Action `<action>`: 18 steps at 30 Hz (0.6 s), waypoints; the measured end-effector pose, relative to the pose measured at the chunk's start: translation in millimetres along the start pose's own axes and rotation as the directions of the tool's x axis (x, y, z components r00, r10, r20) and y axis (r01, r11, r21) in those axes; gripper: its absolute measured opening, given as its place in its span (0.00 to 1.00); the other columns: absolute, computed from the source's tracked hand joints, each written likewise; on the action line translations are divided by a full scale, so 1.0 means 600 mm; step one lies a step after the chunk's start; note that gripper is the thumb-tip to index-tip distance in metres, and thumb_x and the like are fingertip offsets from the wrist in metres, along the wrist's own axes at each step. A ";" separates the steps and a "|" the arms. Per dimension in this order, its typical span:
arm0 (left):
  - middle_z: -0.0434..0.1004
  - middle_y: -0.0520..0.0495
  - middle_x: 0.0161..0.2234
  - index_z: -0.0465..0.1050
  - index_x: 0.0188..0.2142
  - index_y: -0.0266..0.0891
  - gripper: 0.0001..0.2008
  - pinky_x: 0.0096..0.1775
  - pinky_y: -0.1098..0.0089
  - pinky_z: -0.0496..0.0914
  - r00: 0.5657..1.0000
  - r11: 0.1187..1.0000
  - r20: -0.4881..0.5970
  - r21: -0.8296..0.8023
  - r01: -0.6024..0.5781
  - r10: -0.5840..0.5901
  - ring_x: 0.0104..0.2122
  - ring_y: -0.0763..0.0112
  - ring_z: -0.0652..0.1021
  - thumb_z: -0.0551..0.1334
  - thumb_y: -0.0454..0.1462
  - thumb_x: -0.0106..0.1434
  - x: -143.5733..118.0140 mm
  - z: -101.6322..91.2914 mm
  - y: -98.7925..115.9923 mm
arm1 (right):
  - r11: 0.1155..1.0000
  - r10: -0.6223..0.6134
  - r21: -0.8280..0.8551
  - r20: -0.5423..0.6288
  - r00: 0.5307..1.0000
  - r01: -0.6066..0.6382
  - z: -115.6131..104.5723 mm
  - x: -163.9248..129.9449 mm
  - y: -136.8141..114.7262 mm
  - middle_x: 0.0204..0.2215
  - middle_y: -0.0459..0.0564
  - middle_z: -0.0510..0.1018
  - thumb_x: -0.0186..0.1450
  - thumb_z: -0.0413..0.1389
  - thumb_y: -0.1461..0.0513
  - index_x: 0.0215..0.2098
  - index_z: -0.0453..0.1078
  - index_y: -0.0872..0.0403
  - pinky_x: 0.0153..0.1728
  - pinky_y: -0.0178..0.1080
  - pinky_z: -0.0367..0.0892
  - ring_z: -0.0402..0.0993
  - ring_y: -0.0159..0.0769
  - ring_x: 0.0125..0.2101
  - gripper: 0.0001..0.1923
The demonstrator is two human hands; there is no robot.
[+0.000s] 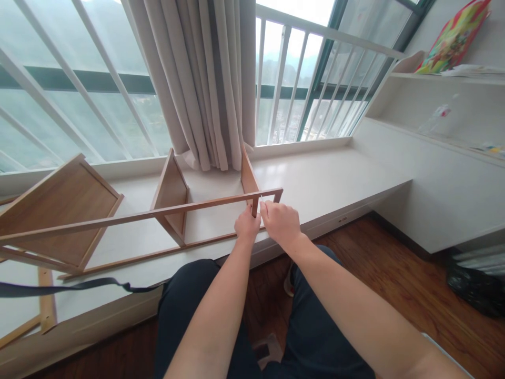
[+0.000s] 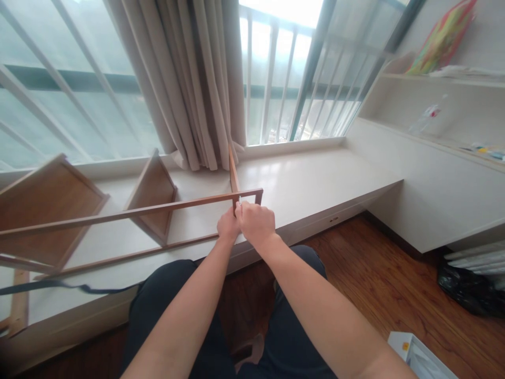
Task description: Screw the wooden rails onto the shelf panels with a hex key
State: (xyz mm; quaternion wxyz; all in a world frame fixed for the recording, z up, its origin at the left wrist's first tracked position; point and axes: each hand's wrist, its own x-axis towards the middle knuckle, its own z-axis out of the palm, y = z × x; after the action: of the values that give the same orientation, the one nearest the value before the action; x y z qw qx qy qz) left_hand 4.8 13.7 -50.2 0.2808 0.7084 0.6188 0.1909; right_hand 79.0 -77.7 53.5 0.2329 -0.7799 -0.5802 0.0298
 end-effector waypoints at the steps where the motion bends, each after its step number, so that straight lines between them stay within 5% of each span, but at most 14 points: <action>1: 0.82 0.40 0.45 0.69 0.59 0.53 0.25 0.45 0.60 0.72 1.000 1.000 0.001 0.001 0.001 -0.001 0.48 0.51 0.81 0.48 0.55 0.69 0.000 0.000 0.000 | 1.000 0.005 0.027 -0.001 1.000 -0.005 -0.001 0.001 0.002 0.33 0.60 0.79 0.75 0.45 0.55 0.35 0.74 0.56 0.39 0.41 0.58 0.76 0.47 0.37 0.21; 7: 0.82 0.41 0.45 0.68 0.60 0.54 0.24 0.44 0.60 0.72 1.000 1.000 0.018 0.014 0.016 -0.016 0.47 0.50 0.81 0.53 0.54 0.68 -0.003 -0.007 0.003 | 0.925 0.110 0.368 -0.017 0.994 -0.096 0.027 0.001 0.008 0.26 0.53 0.75 0.74 0.39 0.54 0.27 0.68 0.54 0.34 0.38 0.60 0.72 0.40 0.31 0.25; 13: 0.81 0.40 0.48 0.66 0.61 0.53 0.23 0.45 0.62 0.72 0.999 0.999 0.044 0.042 0.011 -0.013 0.49 0.51 0.80 0.54 0.49 0.69 -0.005 -0.011 0.006 | 0.646 0.219 0.744 0.033 0.975 -0.171 0.078 0.001 -0.011 0.14 0.44 0.58 0.74 0.32 0.50 0.22 0.52 0.49 0.22 0.35 0.57 0.58 0.32 0.18 0.25; 18: 0.80 0.39 0.49 0.67 0.61 0.51 0.23 0.45 0.62 0.72 0.998 0.998 0.056 0.060 0.013 -0.016 0.50 0.50 0.80 0.57 0.47 0.67 -0.003 -0.010 0.005 | 0.469 0.240 0.862 0.084 0.967 -0.192 0.084 0.002 -0.021 0.13 0.40 0.51 0.72 0.32 0.49 0.23 0.45 0.49 0.17 0.34 0.51 0.49 0.29 0.14 0.22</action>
State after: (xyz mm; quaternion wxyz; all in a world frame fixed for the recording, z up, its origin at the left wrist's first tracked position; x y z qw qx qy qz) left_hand 3.1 12.6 -43.5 0.2784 0.7171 0.6210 0.1501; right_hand 52.0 -57.4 13.8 0.5996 -0.6256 -0.3781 0.3258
